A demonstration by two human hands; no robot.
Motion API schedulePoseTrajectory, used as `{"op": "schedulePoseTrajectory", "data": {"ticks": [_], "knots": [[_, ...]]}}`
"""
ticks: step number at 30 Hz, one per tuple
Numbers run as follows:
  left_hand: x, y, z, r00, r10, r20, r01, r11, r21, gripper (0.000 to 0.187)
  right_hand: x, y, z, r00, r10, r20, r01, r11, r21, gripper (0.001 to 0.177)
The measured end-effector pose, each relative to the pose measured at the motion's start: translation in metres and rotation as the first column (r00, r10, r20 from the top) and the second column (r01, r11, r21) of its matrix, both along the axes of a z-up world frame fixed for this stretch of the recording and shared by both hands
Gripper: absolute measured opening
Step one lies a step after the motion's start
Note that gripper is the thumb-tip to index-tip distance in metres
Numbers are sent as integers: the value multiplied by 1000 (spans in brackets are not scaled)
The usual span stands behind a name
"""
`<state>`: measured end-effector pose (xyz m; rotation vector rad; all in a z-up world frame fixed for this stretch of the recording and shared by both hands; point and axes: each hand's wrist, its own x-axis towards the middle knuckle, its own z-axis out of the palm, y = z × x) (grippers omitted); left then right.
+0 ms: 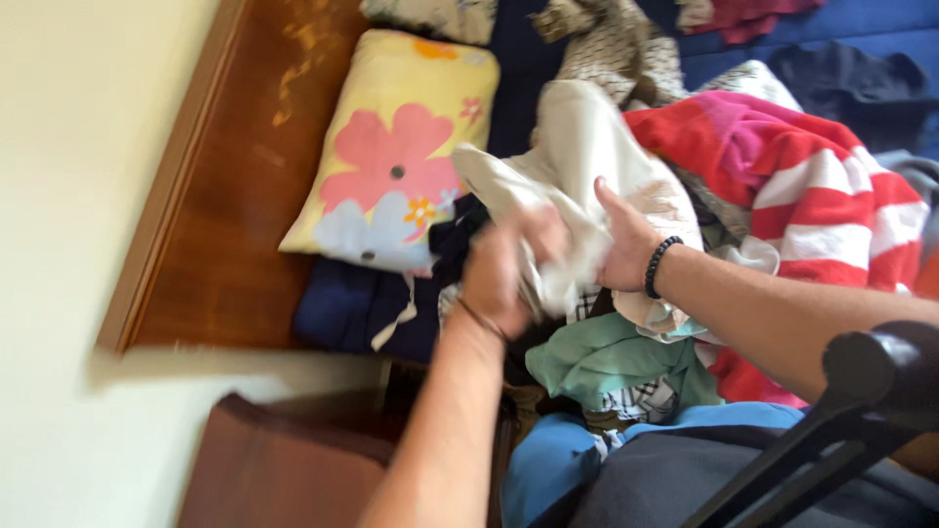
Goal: The person folds a pair of black jeans and a pair of white pants on a wooden table. They button the jeans, spread them out, and fold them into a smaller rectangle before picking up the white pants from a pile on the bed and folding them similarly.
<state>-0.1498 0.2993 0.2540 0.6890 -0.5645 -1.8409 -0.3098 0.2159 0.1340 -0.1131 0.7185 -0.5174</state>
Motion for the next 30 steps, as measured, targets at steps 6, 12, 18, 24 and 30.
{"op": "schedulePoseTrajectory", "data": {"ticks": [6, 12, 18, 24, 30], "knots": [[-41, 95, -25, 988, -21, 154, -15, 973, 228, 21, 4, 3, -103, 848, 523, -83, -526, 850, -21, 42], [-28, 140, -47, 479, 493, 726, -626, 772, -111, 43, 7, 31, -70, 950, 309, -56, -313, 940, -136, 42], [31, 171, -67, 538, 456, 709, -758, 629, 171, 79, -16, 70, -4, 954, 300, 16, -280, 908, -310, 52], [10, 167, -83, 830, 251, 498, -412, 877, 245, 101, -25, 131, 7, 834, 548, 66, -475, 773, -421, 59], [2, 213, -61, 773, 343, 534, -509, 838, 199, 57, -37, 201, 10, 760, 648, 41, -554, 680, -481, 68]]}}
